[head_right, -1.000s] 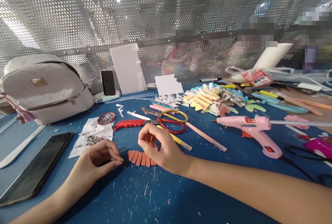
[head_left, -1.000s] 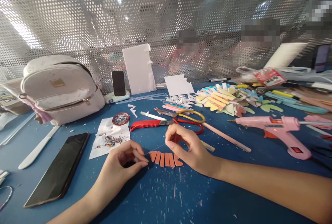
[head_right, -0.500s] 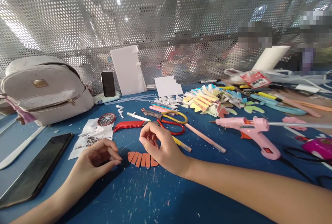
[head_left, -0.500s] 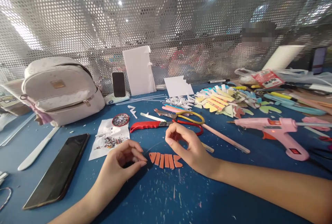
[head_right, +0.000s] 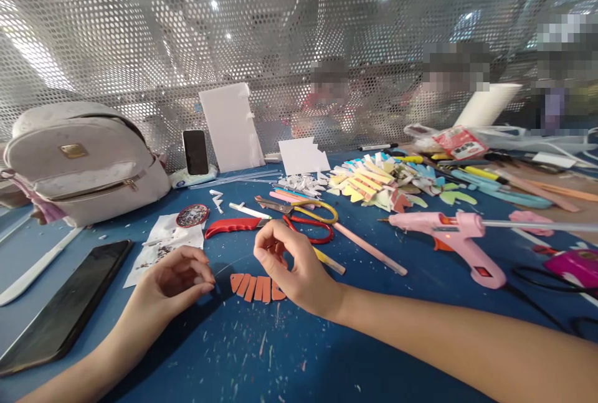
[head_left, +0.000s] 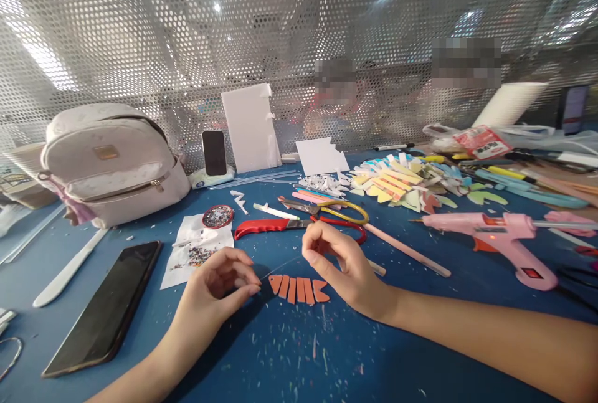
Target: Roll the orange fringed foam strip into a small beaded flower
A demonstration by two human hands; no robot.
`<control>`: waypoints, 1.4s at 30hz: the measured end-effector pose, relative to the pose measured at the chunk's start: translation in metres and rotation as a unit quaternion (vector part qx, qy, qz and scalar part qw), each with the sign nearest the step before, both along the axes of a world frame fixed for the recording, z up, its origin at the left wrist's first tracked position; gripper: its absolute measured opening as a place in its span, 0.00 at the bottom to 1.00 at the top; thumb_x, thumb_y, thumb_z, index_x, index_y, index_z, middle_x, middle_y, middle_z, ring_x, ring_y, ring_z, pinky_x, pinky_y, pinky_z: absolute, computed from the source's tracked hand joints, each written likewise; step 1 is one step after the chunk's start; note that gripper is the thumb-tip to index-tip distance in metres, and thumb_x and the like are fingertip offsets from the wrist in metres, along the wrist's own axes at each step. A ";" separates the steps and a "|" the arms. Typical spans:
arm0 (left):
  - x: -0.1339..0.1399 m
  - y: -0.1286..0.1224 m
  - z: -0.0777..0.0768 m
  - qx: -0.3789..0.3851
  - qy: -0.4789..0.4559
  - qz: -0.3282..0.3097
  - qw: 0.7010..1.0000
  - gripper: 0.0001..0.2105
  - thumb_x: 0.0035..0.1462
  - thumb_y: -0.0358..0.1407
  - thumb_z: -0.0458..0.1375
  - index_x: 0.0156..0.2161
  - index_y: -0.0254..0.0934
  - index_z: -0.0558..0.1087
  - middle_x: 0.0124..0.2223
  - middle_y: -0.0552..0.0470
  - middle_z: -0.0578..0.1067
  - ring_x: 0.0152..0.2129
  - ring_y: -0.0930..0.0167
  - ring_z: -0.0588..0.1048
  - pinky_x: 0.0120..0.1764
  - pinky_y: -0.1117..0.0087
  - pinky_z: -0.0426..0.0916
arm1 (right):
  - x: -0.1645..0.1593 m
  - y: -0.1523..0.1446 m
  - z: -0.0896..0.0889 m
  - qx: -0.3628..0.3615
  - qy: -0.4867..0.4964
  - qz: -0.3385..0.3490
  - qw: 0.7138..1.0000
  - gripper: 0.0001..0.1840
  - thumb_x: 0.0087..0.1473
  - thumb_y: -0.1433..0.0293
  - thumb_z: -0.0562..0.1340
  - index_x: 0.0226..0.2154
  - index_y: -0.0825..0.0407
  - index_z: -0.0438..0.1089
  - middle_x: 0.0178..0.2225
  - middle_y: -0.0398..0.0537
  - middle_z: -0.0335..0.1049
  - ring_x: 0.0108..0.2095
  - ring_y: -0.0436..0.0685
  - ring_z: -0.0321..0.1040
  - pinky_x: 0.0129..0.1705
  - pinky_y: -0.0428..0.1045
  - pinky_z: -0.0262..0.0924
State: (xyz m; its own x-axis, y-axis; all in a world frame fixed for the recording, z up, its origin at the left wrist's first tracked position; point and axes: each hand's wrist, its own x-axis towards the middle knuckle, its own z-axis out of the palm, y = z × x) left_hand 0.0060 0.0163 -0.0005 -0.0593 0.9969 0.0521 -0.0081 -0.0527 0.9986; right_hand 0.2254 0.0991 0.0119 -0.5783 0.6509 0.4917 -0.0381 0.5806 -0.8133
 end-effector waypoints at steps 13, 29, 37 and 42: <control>-0.001 0.002 0.000 -0.009 -0.026 0.001 1.000 0.10 0.51 0.28 0.66 0.38 0.37 0.71 0.29 0.56 0.77 0.28 0.75 0.74 0.33 0.75 0.69 | 0.000 0.001 0.000 0.000 -0.012 -0.003 1.000 0.08 0.64 0.67 0.54 0.32 0.51 0.60 0.29 0.42 0.57 0.27 0.50 0.55 0.29 0.47 0.54; 0.000 0.001 0.002 -0.009 -0.017 0.000 1.000 0.10 0.50 0.29 0.66 0.37 0.37 0.71 0.29 0.56 0.77 0.28 0.73 0.74 0.36 0.72 0.71 | -0.001 0.001 0.001 -0.007 -0.020 0.001 1.000 0.09 0.64 0.66 0.53 0.32 0.51 0.60 0.29 0.42 0.56 0.27 0.51 0.54 0.29 0.47 0.54; 0.000 0.001 0.002 -0.010 -0.018 0.001 1.000 0.10 0.50 0.29 0.66 0.37 0.37 0.71 0.29 0.55 0.76 0.28 0.72 0.74 0.35 0.71 0.70 | -0.001 0.001 0.001 -0.007 -0.023 -0.007 1.000 0.09 0.64 0.66 0.53 0.32 0.51 0.60 0.29 0.42 0.56 0.27 0.51 0.54 0.29 0.47 0.54; 0.000 0.001 0.002 -0.008 -0.028 0.000 1.000 0.10 0.50 0.29 0.66 0.37 0.37 0.71 0.29 0.56 0.76 0.27 0.74 0.73 0.33 0.73 0.69 | -0.001 0.001 0.001 -0.006 -0.021 -0.009 1.000 0.09 0.64 0.66 0.54 0.32 0.51 0.60 0.28 0.41 0.56 0.26 0.51 0.54 0.29 0.47 0.54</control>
